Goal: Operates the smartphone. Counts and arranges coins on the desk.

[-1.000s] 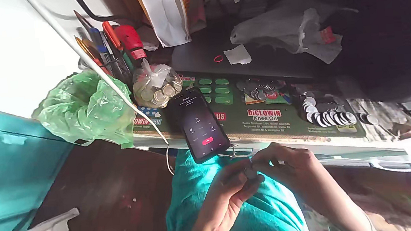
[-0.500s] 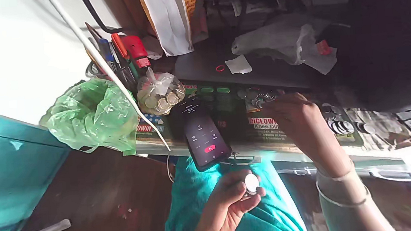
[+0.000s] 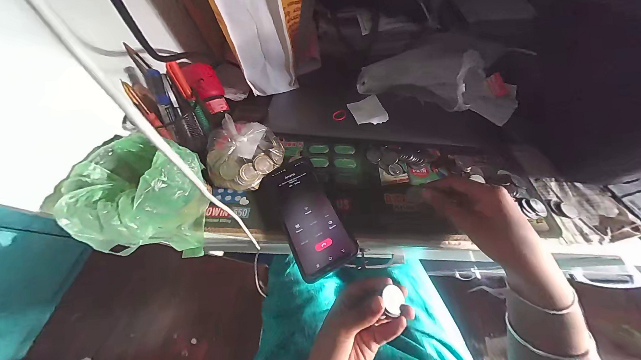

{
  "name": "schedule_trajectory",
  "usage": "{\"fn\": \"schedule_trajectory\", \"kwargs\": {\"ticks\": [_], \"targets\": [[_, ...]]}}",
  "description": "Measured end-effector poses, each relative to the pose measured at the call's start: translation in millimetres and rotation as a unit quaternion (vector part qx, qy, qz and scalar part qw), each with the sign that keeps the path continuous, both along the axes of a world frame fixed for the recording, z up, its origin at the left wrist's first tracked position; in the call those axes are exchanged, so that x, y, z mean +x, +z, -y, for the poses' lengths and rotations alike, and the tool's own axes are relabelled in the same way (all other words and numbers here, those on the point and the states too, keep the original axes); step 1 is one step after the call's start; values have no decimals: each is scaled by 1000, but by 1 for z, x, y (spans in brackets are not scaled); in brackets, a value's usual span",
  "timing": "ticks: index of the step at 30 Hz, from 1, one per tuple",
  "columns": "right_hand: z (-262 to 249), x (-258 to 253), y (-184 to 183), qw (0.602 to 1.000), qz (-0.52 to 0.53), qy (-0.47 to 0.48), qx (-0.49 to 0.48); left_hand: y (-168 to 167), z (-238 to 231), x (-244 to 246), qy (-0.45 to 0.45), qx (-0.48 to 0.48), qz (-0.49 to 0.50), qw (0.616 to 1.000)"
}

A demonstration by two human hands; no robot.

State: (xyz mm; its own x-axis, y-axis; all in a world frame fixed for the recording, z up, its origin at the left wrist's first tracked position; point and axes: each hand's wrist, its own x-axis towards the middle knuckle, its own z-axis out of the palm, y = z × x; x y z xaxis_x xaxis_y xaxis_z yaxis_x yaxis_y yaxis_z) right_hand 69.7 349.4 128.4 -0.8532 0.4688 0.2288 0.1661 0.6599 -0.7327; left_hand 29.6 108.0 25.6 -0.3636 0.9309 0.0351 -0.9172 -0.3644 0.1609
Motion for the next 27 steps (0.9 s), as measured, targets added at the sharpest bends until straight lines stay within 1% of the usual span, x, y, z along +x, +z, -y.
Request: {"fn": "schedule_trajectory", "kwargs": {"ticks": [1,2,3,4,6,8,9,11,12,14,16,18,20,22,24,25,26,27], "targets": [[3,2,1,994,-22,21,-109,0,-1,0,0,0,-2,1000],[6,3,1,975,-48,45,-214,0,-2,1,0,-3,-1,1000],[9,5,0,949,-73,63,-300,1,-2,1,0,-6,0,1000],[11,6,-1,924,-89,82,-363,1,-2,1,0,-7,2,1000],[15,7,-2,889,-103,109,-433,2,-2,1,-1,-6,3,1000],[18,8,-2,867,-109,125,-471,3,-2,1,0,2,-1,1000],[18,10,-2,863,-106,139,-474,3,-3,1,1,7,-4,1000],[22,17,-1,871,-75,184,-448,2,-3,1,3,14,-7,1000],[25,22,-1,883,-45,215,-415,3,-1,4,4,13,-7,1000],[31,26,-1,908,11,284,-307,6,-1,4,6,13,-5,1000],[36,29,-2,925,44,319,-204,7,-1,4,4,15,1,1000],[42,31,-2,940,57,304,-145,8,-1,5,5,11,4,1000],[47,32,-2,959,50,264,-86,8,0,7,11,7,3,1000],[51,34,-3,971,35,235,-38,8,1,7,12,10,-6,1000],[53,36,-4,974,27,223,-27,10,3,7,17,3,-10,1000],[52,37,-4,972,29,226,-55,10,3,7,18,4,-11,1000],[50,38,-4,965,30,235,-112,11,4,7,20,3,-12,1000],[46,39,-4,949,28,250,-190,10,4,7,22,4,-15,1000]]}}
